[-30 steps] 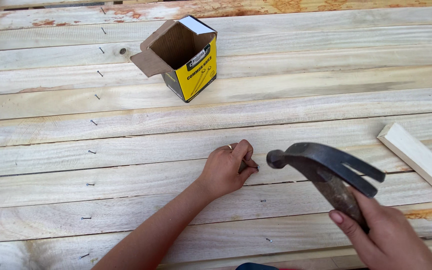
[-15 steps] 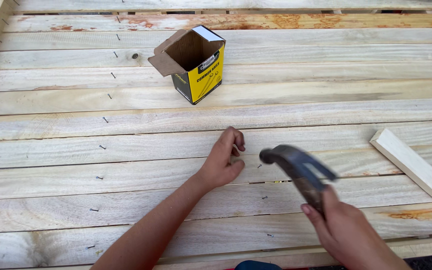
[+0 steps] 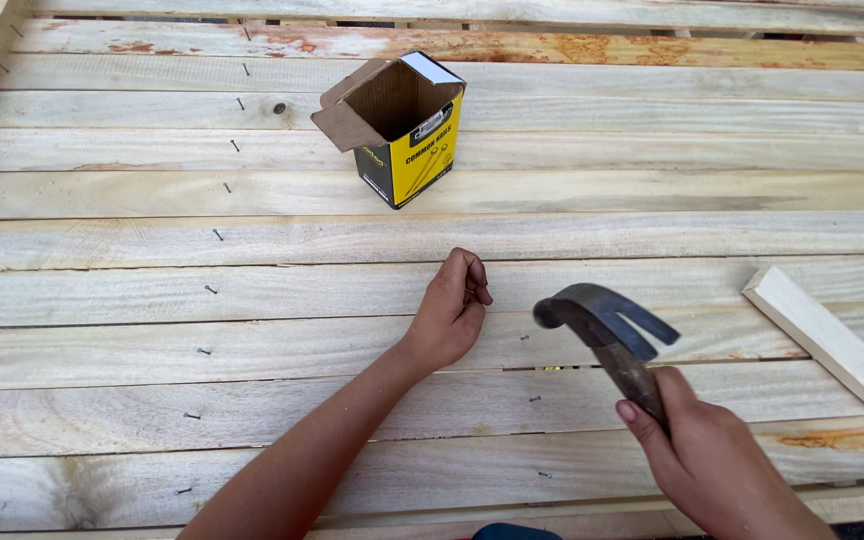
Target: The person hammers nails into the wooden slats of a large outdoor frame using a claw hammer. They take nails one at a time from a cardboard nail box, position each nail on a slat, and drive it in, working along the frame.
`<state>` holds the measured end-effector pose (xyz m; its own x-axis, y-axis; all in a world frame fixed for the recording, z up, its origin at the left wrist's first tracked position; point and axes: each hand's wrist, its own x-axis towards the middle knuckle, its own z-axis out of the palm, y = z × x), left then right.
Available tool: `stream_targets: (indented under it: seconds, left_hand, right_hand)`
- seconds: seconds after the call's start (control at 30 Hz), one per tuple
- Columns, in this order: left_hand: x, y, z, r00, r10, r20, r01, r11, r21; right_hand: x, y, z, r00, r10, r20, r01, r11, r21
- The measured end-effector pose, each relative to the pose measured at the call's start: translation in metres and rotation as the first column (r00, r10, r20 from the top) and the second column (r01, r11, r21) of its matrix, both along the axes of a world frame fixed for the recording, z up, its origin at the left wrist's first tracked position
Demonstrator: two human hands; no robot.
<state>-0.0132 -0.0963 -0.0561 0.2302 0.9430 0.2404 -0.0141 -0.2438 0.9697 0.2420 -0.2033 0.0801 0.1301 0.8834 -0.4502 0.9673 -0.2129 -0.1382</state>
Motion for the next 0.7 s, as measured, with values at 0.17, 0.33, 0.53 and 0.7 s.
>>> stream_targets:
  seconds: [0.17,0.33,0.53,0.7]
  left_hand:
    - [-0.003,0.002,0.002,0.999,-0.007,-0.045,0.007,1.0,-0.008]
    - [-0.001,0.001,-0.001,0.997,-0.023,-0.075,0.023,1.0,-0.007]
    - [0.0,-0.004,0.008,0.997,-0.005,-0.073,0.008,0.999,0.04]
    - [-0.026,0.012,0.046,0.974,0.189,-0.122,-0.136,0.926,0.351]
  right_hand:
    - [0.004,-0.004,0.008,0.997,-0.032,-0.069,0.036,0.998,0.06]
    - [-0.015,0.022,-0.001,0.99,0.138,0.005,-0.138,0.99,-0.026]
    - [-0.038,0.096,0.01,0.991,0.099,-0.084,-0.085,0.984,0.155]
    - [-0.051,0.155,-0.018,0.974,0.184,-0.131,-0.138,0.944,0.299]
